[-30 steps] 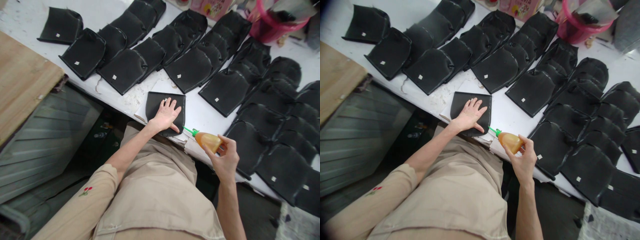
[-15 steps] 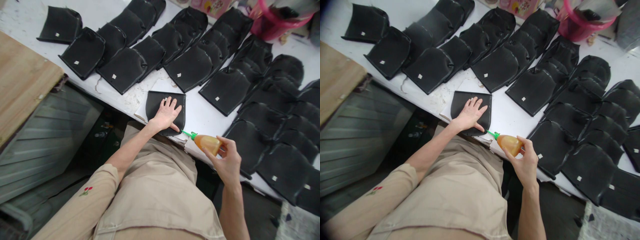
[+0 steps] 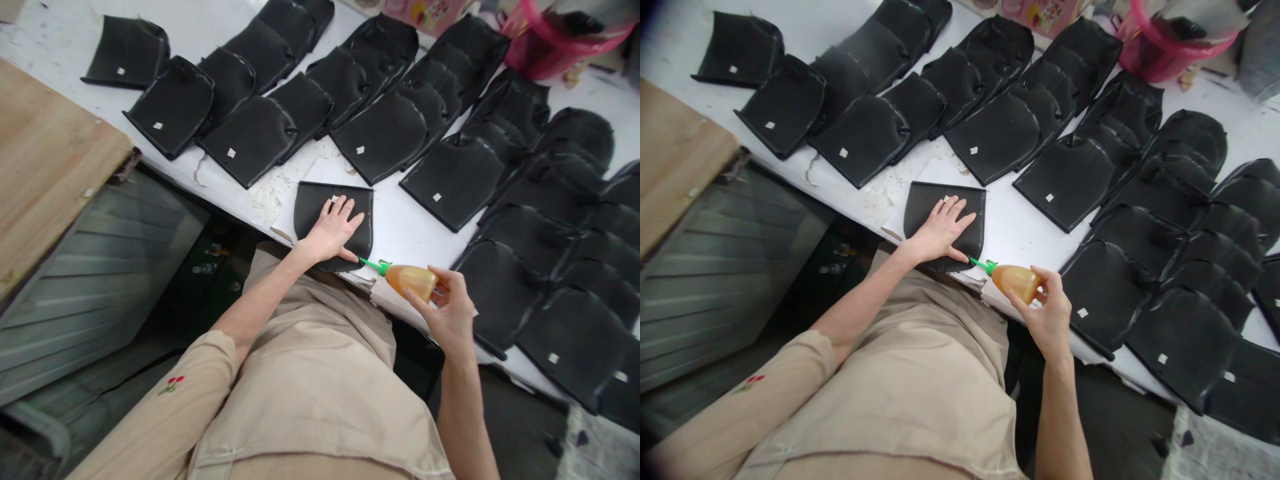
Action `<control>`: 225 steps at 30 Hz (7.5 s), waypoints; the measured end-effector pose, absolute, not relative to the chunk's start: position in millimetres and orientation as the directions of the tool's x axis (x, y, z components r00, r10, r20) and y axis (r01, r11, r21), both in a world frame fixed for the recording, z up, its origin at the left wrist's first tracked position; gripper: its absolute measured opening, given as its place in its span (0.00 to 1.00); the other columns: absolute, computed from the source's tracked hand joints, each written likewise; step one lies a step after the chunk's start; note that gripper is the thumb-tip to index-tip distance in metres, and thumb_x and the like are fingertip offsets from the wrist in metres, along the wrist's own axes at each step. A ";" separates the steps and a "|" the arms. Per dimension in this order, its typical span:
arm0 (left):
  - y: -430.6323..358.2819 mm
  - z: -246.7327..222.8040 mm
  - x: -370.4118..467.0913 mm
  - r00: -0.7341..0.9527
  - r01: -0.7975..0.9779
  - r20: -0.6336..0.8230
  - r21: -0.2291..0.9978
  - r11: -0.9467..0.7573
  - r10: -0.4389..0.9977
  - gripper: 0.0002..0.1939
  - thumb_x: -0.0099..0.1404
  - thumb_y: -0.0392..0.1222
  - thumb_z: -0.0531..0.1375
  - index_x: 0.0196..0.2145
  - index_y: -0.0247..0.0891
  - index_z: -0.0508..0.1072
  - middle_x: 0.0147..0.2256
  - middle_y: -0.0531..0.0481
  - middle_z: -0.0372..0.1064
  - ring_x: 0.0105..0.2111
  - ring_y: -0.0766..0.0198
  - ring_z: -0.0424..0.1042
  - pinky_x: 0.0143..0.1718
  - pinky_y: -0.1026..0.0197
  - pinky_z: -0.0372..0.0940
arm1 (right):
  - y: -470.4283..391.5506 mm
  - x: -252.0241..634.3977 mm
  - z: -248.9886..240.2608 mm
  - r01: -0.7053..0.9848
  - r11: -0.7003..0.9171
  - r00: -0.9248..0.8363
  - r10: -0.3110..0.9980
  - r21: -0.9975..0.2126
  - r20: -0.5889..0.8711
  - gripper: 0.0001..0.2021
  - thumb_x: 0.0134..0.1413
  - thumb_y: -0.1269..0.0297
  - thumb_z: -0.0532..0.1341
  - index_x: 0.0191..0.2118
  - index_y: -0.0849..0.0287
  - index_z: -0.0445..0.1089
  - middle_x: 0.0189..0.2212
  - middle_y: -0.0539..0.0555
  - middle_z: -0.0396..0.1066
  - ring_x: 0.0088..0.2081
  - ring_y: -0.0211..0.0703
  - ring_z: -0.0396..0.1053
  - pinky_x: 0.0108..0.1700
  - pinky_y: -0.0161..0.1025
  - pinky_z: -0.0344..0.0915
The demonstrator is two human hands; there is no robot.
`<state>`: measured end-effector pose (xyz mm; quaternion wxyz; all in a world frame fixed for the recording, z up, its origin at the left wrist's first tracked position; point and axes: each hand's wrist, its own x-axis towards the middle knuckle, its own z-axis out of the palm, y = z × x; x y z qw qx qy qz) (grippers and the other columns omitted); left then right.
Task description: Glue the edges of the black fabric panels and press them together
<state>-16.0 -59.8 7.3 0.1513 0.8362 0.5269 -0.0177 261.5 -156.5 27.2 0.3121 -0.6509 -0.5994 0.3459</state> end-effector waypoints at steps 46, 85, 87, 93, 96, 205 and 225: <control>-73.8 17.1 26.7 0.492 0.866 -0.067 0.138 -0.480 0.868 0.36 0.60 0.57 0.69 0.58 0.29 0.71 0.60 0.28 0.65 0.64 0.38 0.62 0.60 0.48 0.61 | -151.4 268.0 38.0 0.257 -0.069 0.417 0.908 -0.964 0.046 0.30 0.41 0.57 0.77 0.49 0.57 0.69 0.42 0.54 0.72 0.41 0.53 0.76 0.34 0.49 0.77; -94.4 16.9 40.5 0.414 0.908 -0.132 0.136 -0.398 0.901 0.38 0.64 0.61 0.65 0.63 0.34 0.67 0.59 0.35 0.64 0.56 0.45 0.62 0.52 0.48 0.59 | -179.1 267.8 23.4 0.838 0.156 0.089 0.906 -0.523 0.414 0.28 0.52 0.56 0.73 0.56 0.58 0.67 0.43 0.56 0.69 0.44 0.52 0.73 0.40 0.48 0.76; -94.8 16.7 40.5 0.411 0.909 -0.128 0.137 -0.394 0.903 0.38 0.64 0.61 0.65 0.63 0.34 0.67 0.59 0.35 0.64 0.56 0.45 0.62 0.51 0.48 0.60 | -180.5 267.3 24.5 0.849 0.147 0.102 0.897 -0.507 0.431 0.29 0.51 0.57 0.73 0.56 0.59 0.67 0.44 0.57 0.69 0.45 0.53 0.73 0.39 0.49 0.77; -103.8 7.3 39.1 0.390 0.913 -0.093 0.165 -0.372 0.916 0.44 0.62 0.67 0.63 0.65 0.34 0.65 0.62 0.33 0.61 0.61 0.43 0.59 0.57 0.46 0.58 | -181.4 262.8 22.3 0.853 0.124 0.132 0.888 -0.506 0.441 0.30 0.50 0.58 0.74 0.57 0.58 0.67 0.44 0.57 0.70 0.46 0.55 0.73 0.41 0.51 0.77; -110.1 0.9 37.8 0.378 0.912 -0.062 0.195 -0.360 0.924 0.48 0.60 0.71 0.62 0.66 0.33 0.64 0.64 0.32 0.60 0.63 0.42 0.58 0.61 0.45 0.55 | -181.5 261.1 20.4 0.853 0.093 0.166 0.885 -0.514 0.436 0.30 0.50 0.57 0.74 0.58 0.58 0.67 0.45 0.58 0.70 0.46 0.56 0.73 0.40 0.52 0.76; -92.2 -20.7 21.4 0.532 0.799 0.062 0.293 -0.525 0.844 0.48 0.59 0.62 0.68 0.67 0.29 0.62 0.67 0.27 0.56 0.70 0.39 0.52 0.71 0.38 0.43 | -205.3 258.5 29.4 0.571 -0.148 0.409 0.904 -0.808 0.123 0.32 0.41 0.52 0.77 0.52 0.57 0.69 0.46 0.55 0.67 0.41 0.47 0.73 0.39 0.43 0.76; -86.5 -22.8 11.9 0.557 0.737 0.043 0.434 -0.518 0.829 0.52 0.53 0.61 0.73 0.67 0.30 0.62 0.68 0.27 0.54 0.71 0.39 0.50 0.72 0.38 0.42 | -222.5 257.2 24.7 0.545 -0.106 0.323 0.942 -0.831 0.091 0.29 0.44 0.58 0.76 0.52 0.56 0.69 0.46 0.55 0.70 0.47 0.50 0.75 0.44 0.47 0.79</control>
